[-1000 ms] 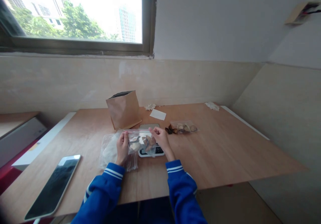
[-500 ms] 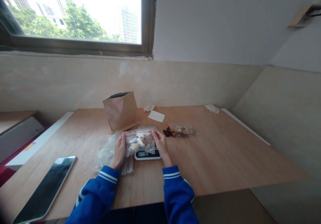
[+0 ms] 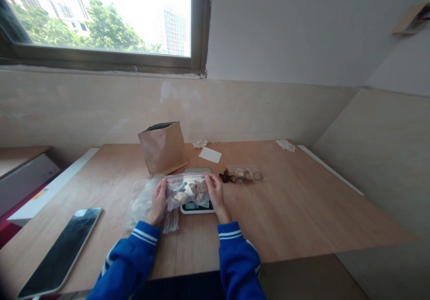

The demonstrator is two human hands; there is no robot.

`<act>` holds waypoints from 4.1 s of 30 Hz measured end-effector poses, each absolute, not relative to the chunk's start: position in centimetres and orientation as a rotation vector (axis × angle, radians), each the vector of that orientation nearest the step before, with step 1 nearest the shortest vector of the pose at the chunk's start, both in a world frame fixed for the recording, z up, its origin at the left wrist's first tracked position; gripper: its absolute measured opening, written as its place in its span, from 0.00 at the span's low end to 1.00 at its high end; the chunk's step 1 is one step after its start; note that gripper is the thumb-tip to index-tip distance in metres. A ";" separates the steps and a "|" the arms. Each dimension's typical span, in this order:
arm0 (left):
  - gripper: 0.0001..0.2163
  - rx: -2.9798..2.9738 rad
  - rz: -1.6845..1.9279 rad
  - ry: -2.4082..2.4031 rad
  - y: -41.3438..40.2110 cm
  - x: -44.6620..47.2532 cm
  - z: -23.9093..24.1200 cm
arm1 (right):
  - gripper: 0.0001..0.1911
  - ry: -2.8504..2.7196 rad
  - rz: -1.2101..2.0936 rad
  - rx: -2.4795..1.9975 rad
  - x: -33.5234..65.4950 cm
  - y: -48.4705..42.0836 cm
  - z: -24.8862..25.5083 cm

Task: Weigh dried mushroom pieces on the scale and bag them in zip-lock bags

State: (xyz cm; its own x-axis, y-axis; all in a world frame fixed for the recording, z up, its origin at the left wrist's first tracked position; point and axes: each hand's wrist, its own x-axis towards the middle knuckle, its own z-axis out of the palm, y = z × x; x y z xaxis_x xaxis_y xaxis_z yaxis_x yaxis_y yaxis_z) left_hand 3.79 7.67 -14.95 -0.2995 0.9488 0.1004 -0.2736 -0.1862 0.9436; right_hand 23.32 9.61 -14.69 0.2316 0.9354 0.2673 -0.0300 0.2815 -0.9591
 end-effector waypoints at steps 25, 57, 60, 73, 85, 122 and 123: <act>0.20 0.972 1.610 1.113 7.8 3.8 -15.3 | 0.20 -1.085 0.896 -1.082 23.5 9.3 -14.5; 0.15 1.081 1.600 1.083 7.4 3.8 -14.9 | 0.19 -1.132 0.945 -1.079 23.0 9.2 -13.9; 0.15 1.078 1.564 1.069 7.3 3.9 -15.0 | 0.19 -1.132 0.948 -1.085 23.1 9.2 -14.0; 0.14 1.104 1.611 1.147 7.2 3.5 -14.8 | 0.19 -1.057 0.973 -1.076 23.1 9.1 -14.2; 0.16 1.116 1.504 1.085 7.1 4.0 -14.4 | 0.18 -1.190 0.962 -1.068 22.8 8.9 -14.0; 0.16 1.067 1.504 1.046 6.5 4.5 -13.9 | 0.15 -1.261 1.187 -0.959 21.5 8.5 -13.8; 0.16 1.068 1.488 1.034 6.5 4.5 -13.8 | 0.15 -1.278 1.195 -0.961 21.5 8.4 -13.7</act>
